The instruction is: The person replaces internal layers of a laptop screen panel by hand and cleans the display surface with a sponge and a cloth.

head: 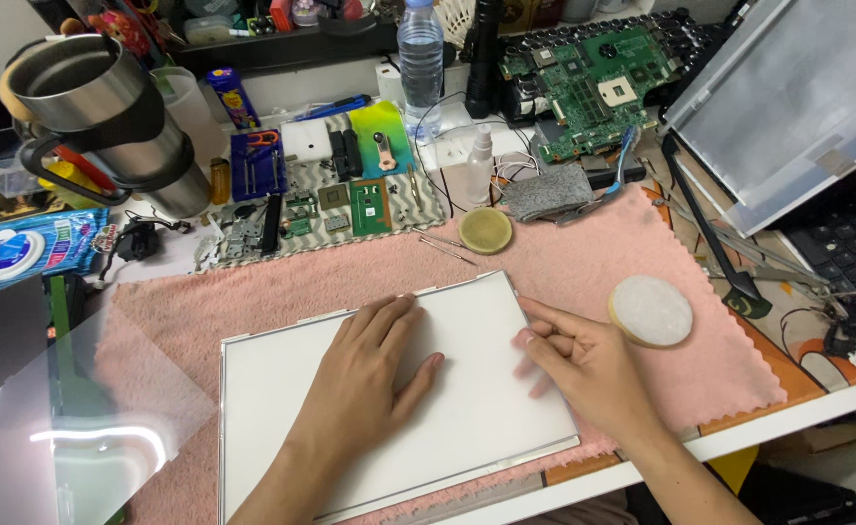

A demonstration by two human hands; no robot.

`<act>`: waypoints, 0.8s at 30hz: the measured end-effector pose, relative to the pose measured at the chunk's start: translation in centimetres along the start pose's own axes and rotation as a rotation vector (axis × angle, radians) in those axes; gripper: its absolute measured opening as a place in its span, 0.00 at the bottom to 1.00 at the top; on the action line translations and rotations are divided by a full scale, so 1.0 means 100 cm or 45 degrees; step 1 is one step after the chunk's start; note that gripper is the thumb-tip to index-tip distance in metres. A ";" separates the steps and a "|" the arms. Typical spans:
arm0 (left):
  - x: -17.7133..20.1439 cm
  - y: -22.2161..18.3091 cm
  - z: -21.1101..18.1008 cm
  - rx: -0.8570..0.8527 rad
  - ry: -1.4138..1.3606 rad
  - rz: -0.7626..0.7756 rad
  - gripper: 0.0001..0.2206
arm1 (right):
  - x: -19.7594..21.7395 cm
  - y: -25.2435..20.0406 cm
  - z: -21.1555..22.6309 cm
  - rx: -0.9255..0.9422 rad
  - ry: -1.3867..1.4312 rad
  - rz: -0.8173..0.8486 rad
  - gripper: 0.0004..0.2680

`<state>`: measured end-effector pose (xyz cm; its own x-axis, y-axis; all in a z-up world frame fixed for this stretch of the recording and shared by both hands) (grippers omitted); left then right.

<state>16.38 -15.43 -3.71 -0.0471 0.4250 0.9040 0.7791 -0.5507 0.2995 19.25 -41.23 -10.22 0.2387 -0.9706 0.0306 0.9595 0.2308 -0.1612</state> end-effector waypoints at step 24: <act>0.011 -0.002 0.006 0.096 -0.030 -0.086 0.16 | 0.002 -0.005 0.005 0.024 0.135 0.045 0.21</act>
<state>16.61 -14.41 -2.94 -0.0876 0.4766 0.8748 0.8196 -0.4646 0.3352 18.89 -41.47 -9.66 0.2558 -0.9634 -0.0795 0.9538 0.2650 -0.1419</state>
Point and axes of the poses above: each hand's wrist, its own y-axis towards the middle knuckle, its own x-axis out of the back of the hand, z = x × y, the point moved 8 cm from there along y, towards the middle knuckle, and after that the axes turned 13 degrees about z, right-handed, at the moved point
